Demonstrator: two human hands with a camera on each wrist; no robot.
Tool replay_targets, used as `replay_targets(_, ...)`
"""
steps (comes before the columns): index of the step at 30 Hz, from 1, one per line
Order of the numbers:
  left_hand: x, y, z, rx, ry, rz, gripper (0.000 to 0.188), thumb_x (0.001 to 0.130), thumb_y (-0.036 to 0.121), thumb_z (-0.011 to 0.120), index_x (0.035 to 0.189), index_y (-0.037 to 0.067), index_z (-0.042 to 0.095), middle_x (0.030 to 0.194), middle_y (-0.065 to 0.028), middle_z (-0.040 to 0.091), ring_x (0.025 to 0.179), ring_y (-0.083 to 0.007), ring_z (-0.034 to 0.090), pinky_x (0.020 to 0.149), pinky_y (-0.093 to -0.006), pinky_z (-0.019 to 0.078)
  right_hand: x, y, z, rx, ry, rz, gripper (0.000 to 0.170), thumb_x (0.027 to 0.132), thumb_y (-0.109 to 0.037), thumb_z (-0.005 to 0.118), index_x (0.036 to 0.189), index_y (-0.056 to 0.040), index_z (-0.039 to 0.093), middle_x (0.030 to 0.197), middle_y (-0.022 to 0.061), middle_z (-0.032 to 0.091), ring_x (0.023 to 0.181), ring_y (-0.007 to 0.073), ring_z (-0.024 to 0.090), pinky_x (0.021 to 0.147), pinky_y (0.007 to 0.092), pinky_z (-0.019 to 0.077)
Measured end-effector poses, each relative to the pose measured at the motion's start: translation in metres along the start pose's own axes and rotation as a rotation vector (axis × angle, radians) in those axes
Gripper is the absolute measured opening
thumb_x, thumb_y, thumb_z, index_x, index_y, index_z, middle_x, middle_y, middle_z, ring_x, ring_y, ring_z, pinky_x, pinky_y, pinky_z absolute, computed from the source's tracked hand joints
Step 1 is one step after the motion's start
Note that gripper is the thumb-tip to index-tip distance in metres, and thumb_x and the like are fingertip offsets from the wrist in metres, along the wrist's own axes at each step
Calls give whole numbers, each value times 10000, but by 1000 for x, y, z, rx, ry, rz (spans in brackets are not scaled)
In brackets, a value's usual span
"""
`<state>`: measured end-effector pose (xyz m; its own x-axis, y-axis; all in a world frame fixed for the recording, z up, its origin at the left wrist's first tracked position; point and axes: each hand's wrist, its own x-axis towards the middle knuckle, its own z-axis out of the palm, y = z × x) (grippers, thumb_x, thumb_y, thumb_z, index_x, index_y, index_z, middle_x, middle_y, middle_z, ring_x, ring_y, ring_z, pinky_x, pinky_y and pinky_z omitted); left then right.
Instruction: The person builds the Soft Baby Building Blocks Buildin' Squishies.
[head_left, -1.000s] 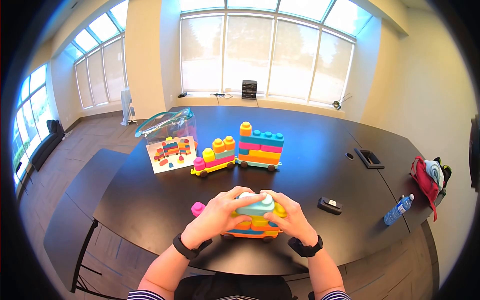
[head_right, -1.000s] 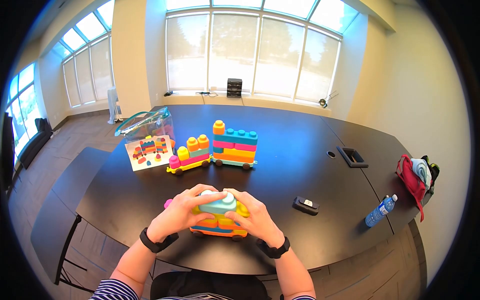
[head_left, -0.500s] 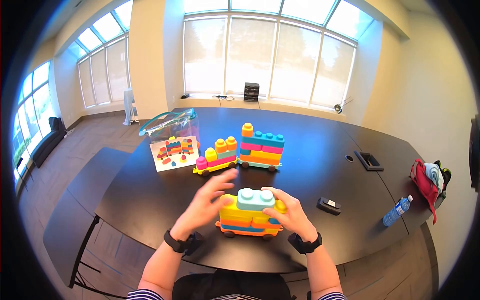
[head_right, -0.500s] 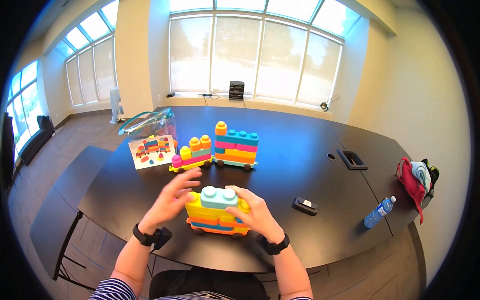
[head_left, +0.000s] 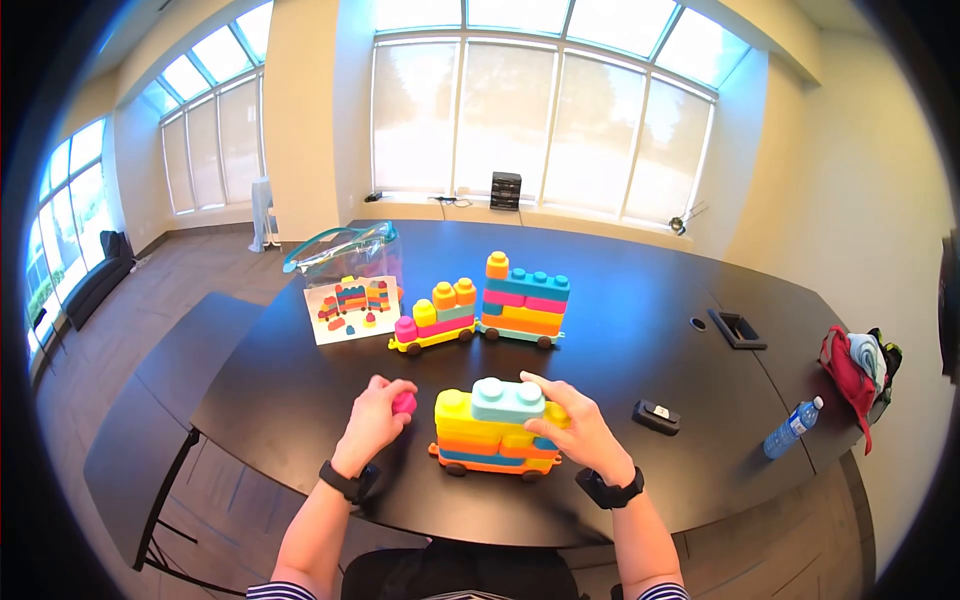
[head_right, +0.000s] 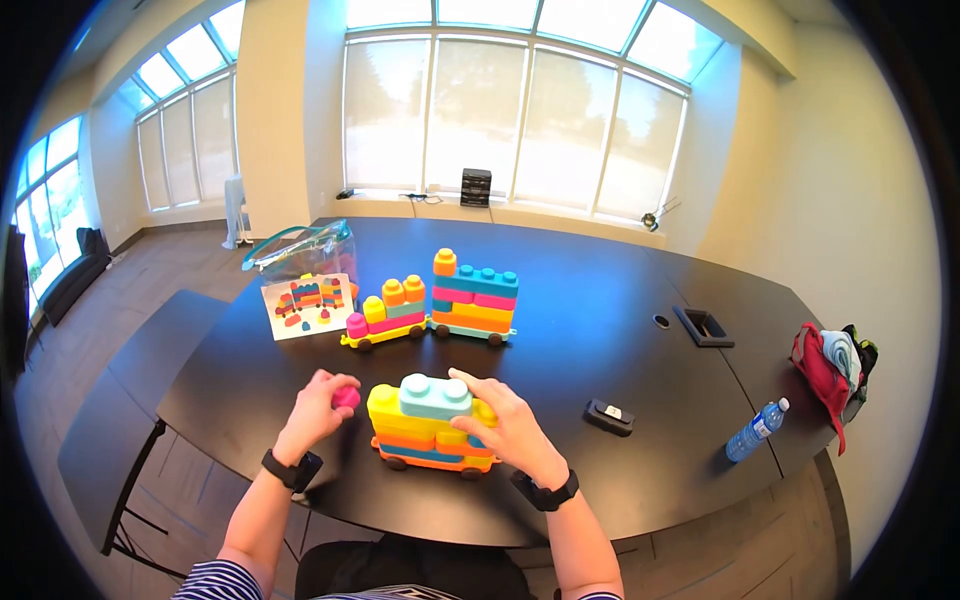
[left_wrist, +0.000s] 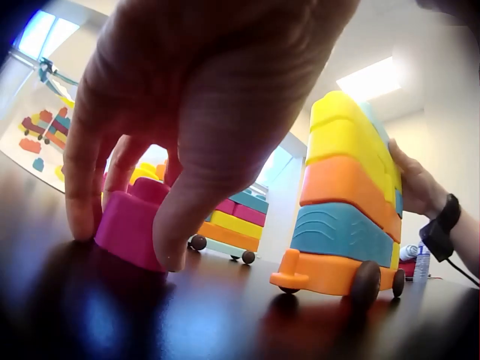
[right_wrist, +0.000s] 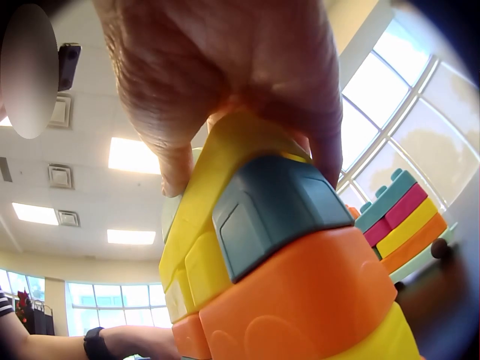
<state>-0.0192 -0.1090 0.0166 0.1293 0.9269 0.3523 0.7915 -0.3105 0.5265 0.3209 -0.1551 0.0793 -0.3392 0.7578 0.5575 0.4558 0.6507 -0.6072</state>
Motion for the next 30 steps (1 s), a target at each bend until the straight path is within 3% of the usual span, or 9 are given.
replay_targets(2, -1, 43, -29, -115, 114, 98, 535, 782, 60, 861, 1288, 177, 734, 1148, -147, 636, 1068, -347, 688, 965, -419, 575, 1, -13, -7, -226, 75, -145, 685, 893, -203, 860, 1507, -60, 593, 1404, 165, 671, 1285, 343, 650, 1074, 413, 535)
replay_targets(5, -12, 114, -68, -310, 186, 302, 637, 793, 30, 842, 1401, 142, 689, 1157, -130, 660, 1071, -308, 694, 975, -384, 560, 0, -38, -17, -179, 196, -266, 753, 828, -165, 906, 1505, -50, 598, 1430, 166, 651, 1316, 355, 623, 1092, 429, 532)
replay_targets(9, -26, 160, -67, -512, 53, 508, 824, 771, -23, 847, 1525, 55, 526, 1223, -145, 708, 1115, -287, 732, 991, -361, 581, 1, -63, -11, 143, 51, -251, 754, 781, -96, 926, 1473, -50, 631, 1446, 168, 649, 1289, 333, 660, 1070, 405, 564)
replay_targets(11, -30, 171, -56, -519, -7, 559, 804, 801, 3, 841, 1528, 64, 502, 1327, -174, 676, 1150, -343, 720, 987, -401, 590, 1, -65, -11, 80, 51, -301, 703, 778, -45, 914, 1431, -51, 655, 1438, 171, 658, 1273, 317, 677, 1048, 387, 581)
replay_targets(15, -24, 164, -46, -519, -16, 566, 906, 747, 61, 926, 1539, 74, 487, 1460, -186, 608, 1336, -346, 631, 1118, -433, 518, -7, -50, -22, 46, 122, -224, 620, 789, -23, 898, 1369, -38, 679, 1385, 152, 667, 1239, 292, 691, 1028, 384, 590)
replay_targets(18, -9, 140, -51, -259, 56, 504, 1031, 703, 163, 965, 1586, 76, 439, 1595, -193, 477, 1510, -410, 432, 1248, -476, 385, -12, -28, -32, 217, 287, 0, 566, 839, -54, 889, 1363, -24, 676, 1253, 90, 681, 1182, 205, 698, 1036, 362, 582)
replay_targets(21, -2, 114, -42, -104, 16, 373, 1028, 712, 183, 964, 1596, 120, 444, 1602, -177, 479, 1524, -411, 408, 1267, -488, 364, -14, -2, -35, 290, 187, 120, 550, 875, -83, 879, 1375, -7, 664, 1267, 79, 674, 1198, 179, 684, 1047, 351, 574)
replay_targets(27, -2, 103, -27, -292, -169, 290, 781, 801, 132, 889, 1497, 123, 535, 1444, -133, 610, 1341, -400, 580, 1104, -464, 506, -13, 6, -21, 343, 92, 251, 541, 895, -107, 876, 1379, 1, 658, 1256, 73, 722, 1150, 154, 697, 1067, 331, 547)
replay_targets(30, -6, 103, -17, -294, -119, 296, 605, 831, 91, 851, 1375, 77, 588, 1281, -152, 632, 1204, -399, 632, 991, -459, 542, -13, 8, -19, 276, 57, 222, 555, 881, -104, 887, 1375, 5, 658, 1241, 76, 727, 1142, 153, 702, 1064, 335, 551)
